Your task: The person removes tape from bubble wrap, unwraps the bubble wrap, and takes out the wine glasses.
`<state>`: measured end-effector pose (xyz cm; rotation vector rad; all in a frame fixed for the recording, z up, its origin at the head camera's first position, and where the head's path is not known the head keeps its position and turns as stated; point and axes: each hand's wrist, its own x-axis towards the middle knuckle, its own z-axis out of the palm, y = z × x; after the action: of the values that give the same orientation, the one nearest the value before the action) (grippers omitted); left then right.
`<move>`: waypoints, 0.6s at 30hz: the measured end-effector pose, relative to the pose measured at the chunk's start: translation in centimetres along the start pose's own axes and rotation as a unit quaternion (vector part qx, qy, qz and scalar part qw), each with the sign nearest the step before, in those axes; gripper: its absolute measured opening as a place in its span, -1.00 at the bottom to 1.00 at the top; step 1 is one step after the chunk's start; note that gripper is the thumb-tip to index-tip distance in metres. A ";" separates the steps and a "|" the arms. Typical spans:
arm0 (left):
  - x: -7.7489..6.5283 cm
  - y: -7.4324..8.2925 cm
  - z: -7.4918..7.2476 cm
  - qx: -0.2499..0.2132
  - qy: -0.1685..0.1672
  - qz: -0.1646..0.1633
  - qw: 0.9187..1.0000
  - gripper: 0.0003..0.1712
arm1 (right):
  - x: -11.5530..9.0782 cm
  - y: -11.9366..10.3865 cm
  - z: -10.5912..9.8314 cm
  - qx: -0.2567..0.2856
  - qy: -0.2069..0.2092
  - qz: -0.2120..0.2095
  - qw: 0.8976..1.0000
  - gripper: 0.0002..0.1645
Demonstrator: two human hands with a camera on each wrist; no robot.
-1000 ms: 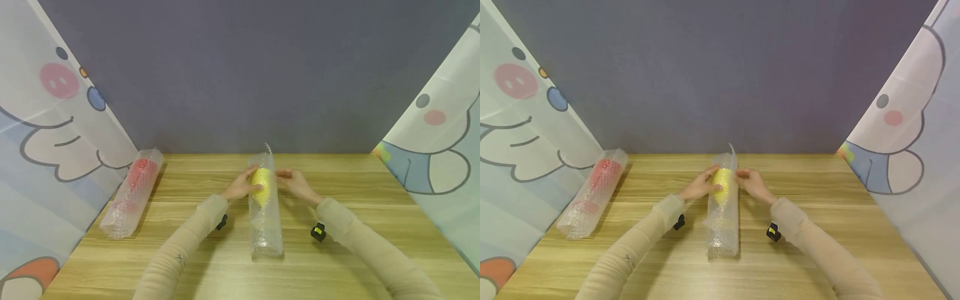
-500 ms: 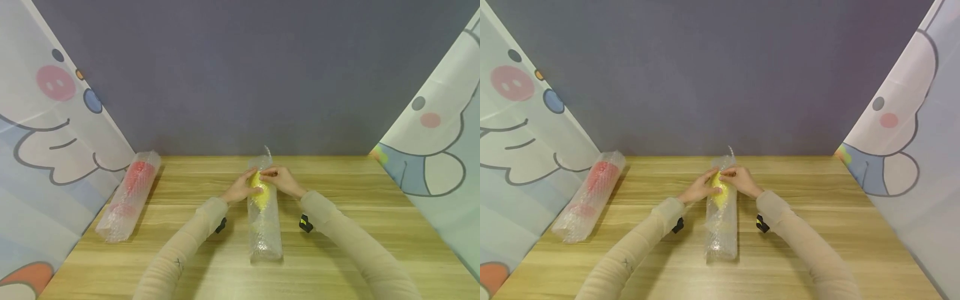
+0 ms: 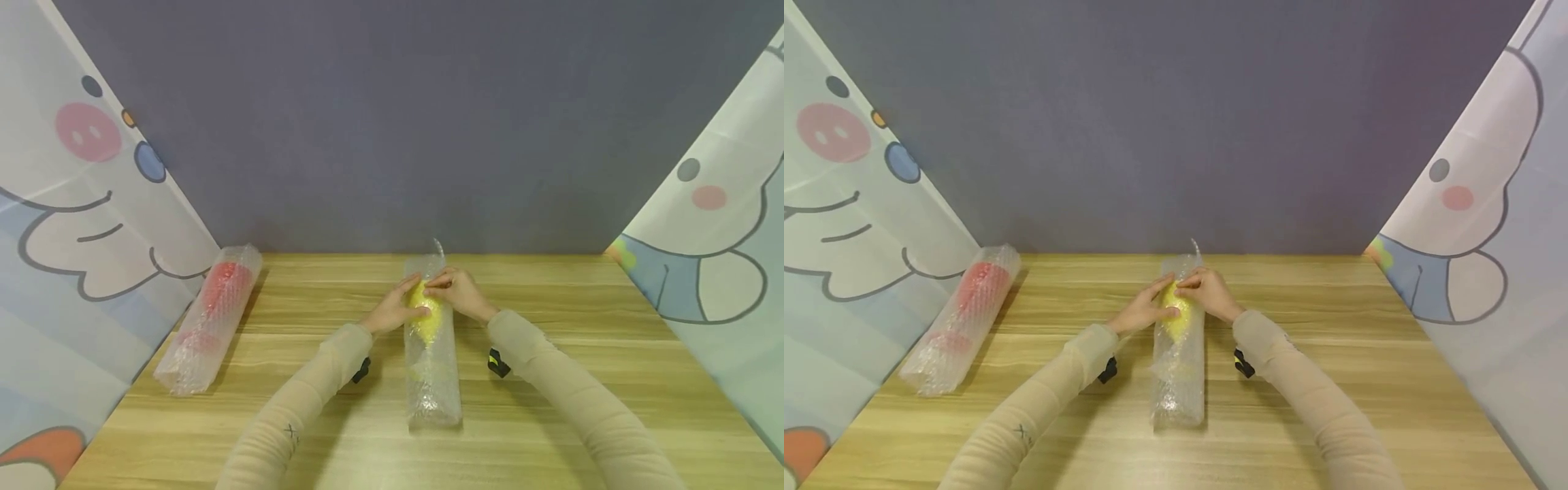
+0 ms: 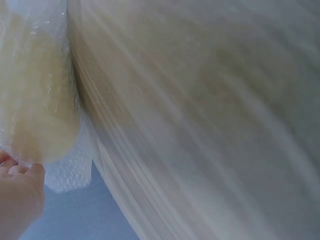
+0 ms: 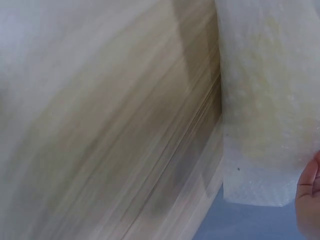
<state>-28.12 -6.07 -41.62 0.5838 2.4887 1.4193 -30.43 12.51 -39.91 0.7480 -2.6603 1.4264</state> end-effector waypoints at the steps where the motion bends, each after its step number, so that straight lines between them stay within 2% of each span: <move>1: 0.0 0.0 0.0 0.001 0.001 -0.001 1.000 -0.02 | 0.0 0.0 0.0 0.003 -0.004 0.001 1.000 -0.75; 4: 0.0 -0.1 0.1 0.001 0.003 -0.003 1.000 -0.02 | -0.1 -0.2 -0.1 -0.019 -0.007 -0.016 1.000 -0.79; 9: 0.0 0.0 -0.1 0.008 0.009 0.002 1.000 -0.04 | 0.0 -0.3 -0.1 -0.094 -0.007 -0.094 0.991 -0.80; 13: -0.8 1.5 -0.4 0.006 0.005 0.003 1.000 -0.07 | 0.0 -0.1 0.0 -0.128 -0.003 -0.137 0.982 -0.83; 15: -1.3 2.3 -0.6 0.006 -0.001 0.002 1.000 -0.08 | 0.1 -0.1 0.0 -0.156 0.000 -0.162 0.974 -0.84; 18: -1.7 3.2 -0.8 0.006 -0.007 -0.002 1.000 -0.10 | 0.1 0.0 0.1 -0.212 0.006 -0.204 0.956 -0.85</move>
<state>-26.12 -5.99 -38.48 0.5889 2.4875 1.3964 -30.45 12.38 -39.94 1.1365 -2.4660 0.7269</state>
